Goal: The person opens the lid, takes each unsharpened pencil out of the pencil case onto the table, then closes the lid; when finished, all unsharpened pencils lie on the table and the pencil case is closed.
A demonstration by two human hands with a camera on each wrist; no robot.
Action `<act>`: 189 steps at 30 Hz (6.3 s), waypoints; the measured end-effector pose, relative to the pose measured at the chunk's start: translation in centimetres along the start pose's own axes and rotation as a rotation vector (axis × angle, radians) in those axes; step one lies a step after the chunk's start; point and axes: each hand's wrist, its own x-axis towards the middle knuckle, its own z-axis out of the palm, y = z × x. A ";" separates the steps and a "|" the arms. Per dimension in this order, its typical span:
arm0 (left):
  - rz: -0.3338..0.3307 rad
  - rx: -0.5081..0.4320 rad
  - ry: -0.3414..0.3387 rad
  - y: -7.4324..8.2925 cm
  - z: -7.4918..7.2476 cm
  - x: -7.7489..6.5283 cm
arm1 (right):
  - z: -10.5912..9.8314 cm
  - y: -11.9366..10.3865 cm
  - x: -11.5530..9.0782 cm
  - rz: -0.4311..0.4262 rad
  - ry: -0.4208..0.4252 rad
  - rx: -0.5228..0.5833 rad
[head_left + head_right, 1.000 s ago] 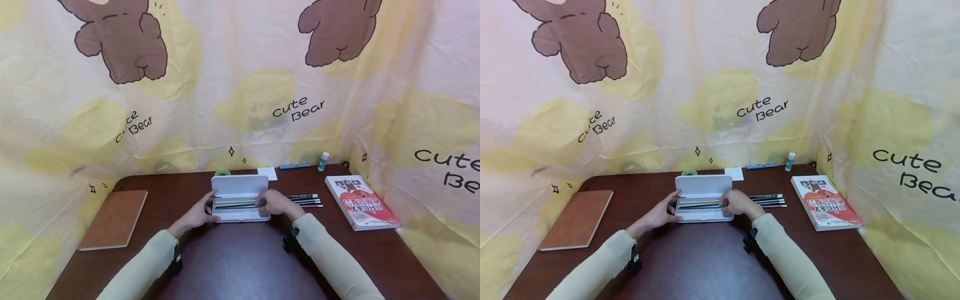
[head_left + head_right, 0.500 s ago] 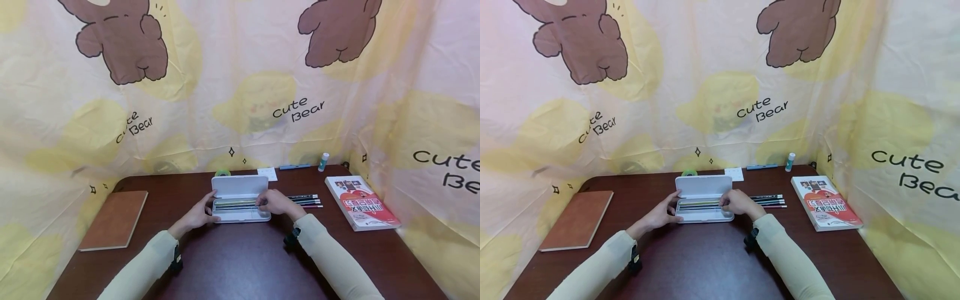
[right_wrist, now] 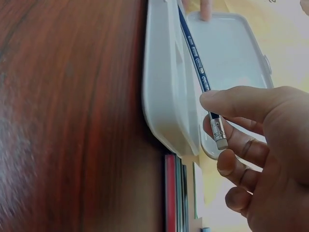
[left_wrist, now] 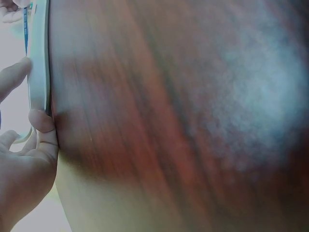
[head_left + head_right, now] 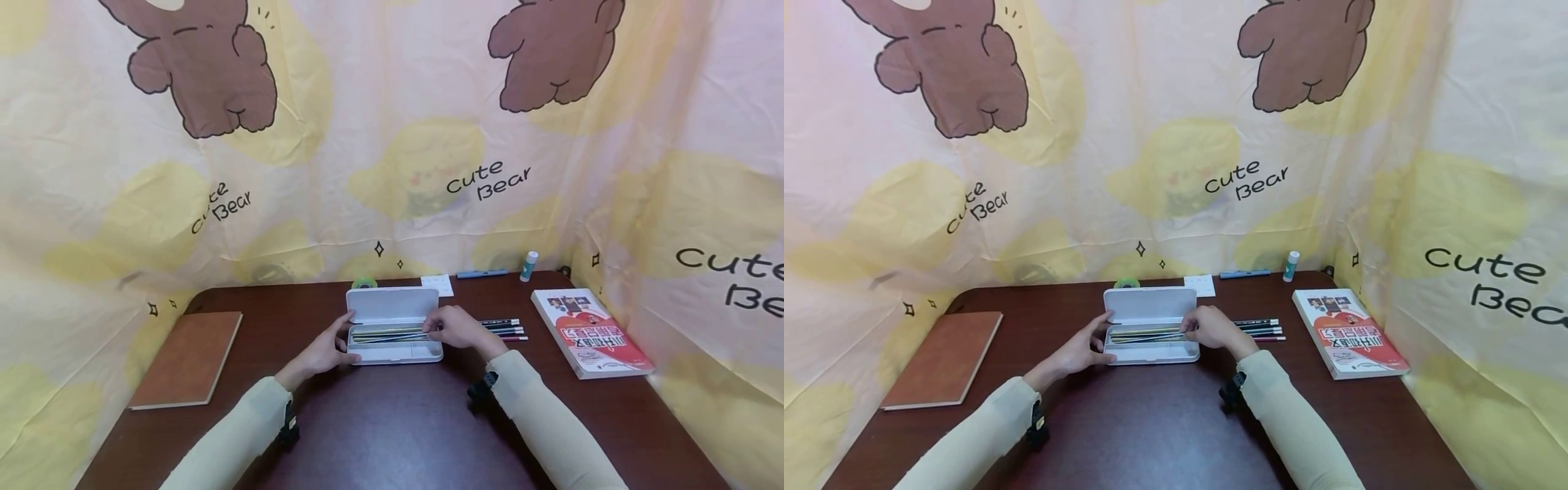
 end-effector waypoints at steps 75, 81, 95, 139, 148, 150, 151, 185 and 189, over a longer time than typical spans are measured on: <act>-0.029 0.032 0.009 -0.1 0.0 0.1 | -5.5 12.4 -10.5 0.345 0.018 0.103; -0.021 0.028 0.013 -0.1 0.0 0.2 | -5.5 12.0 -10.4 0.344 0.031 0.090; -0.010 0.026 0.011 -0.1 -0.1 0.3 | -5.5 10.9 -8.3 0.294 0.079 0.117; -0.009 0.018 -0.003 -0.1 -0.1 0.1 | 0.4 0.5 0.3 0.016 -0.075 0.041; -0.014 0.010 0.005 0.0 -0.2 0.1 | 1.0 0.2 0.5 0.041 -0.086 0.022; -0.012 0.012 0.005 0.0 -0.2 0.1 | 0.9 0.2 0.6 0.042 -0.085 0.019; -0.012 0.012 0.005 0.1 -0.2 0.1 | 0.9 0.2 0.7 0.037 -0.083 0.016; -0.029 0.006 -0.003 0.2 -0.1 -0.1 | -0.9 1.7 -0.7 -0.033 0.000 0.051; -0.025 0.008 0.000 0.1 -0.1 0.0 | -1.7 2.2 -1.2 -0.009 0.010 0.049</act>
